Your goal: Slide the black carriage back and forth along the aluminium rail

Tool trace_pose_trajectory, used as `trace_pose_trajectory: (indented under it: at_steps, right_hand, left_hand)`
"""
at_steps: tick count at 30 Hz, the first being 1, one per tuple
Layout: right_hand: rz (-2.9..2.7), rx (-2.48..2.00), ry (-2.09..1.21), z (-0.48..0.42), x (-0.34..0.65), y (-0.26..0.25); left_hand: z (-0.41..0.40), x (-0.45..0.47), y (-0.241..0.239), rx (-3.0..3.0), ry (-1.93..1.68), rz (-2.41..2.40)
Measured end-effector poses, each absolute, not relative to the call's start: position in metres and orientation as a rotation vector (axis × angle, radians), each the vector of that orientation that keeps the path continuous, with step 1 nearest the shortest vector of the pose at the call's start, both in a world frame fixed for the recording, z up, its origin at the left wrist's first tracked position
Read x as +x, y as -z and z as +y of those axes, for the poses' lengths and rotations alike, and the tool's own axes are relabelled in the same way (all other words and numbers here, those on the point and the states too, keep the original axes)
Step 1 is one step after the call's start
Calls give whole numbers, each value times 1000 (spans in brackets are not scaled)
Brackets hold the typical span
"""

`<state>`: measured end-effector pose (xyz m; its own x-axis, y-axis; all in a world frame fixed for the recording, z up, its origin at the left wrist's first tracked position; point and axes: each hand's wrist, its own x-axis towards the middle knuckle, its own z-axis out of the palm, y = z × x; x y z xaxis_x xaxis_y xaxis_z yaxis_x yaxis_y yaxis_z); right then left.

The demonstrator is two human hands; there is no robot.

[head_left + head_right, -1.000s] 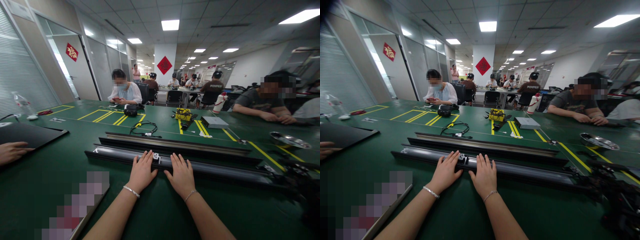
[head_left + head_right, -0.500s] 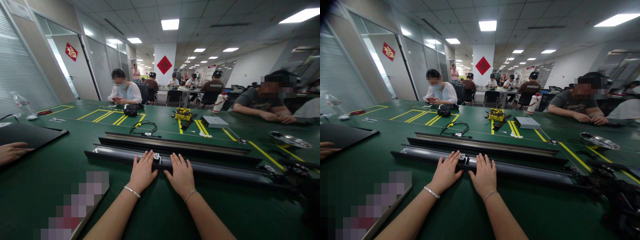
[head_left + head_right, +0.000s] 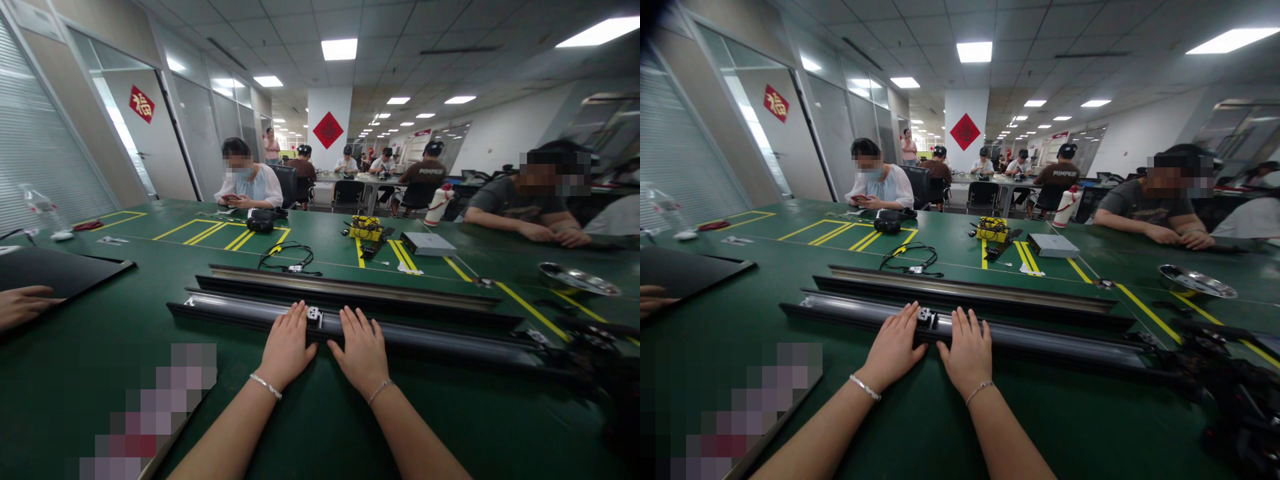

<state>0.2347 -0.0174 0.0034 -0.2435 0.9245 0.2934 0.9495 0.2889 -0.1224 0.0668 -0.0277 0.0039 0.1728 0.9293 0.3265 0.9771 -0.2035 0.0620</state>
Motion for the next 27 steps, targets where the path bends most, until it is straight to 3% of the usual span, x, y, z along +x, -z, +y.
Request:
trace_pose_trajectory:
  at_steps: [27]
  right_hand:
    - [-2232, -1677, 114, -18, 234, -3]
  left_hand:
    - [-29, 74, -7, -2248, 413, -1879]
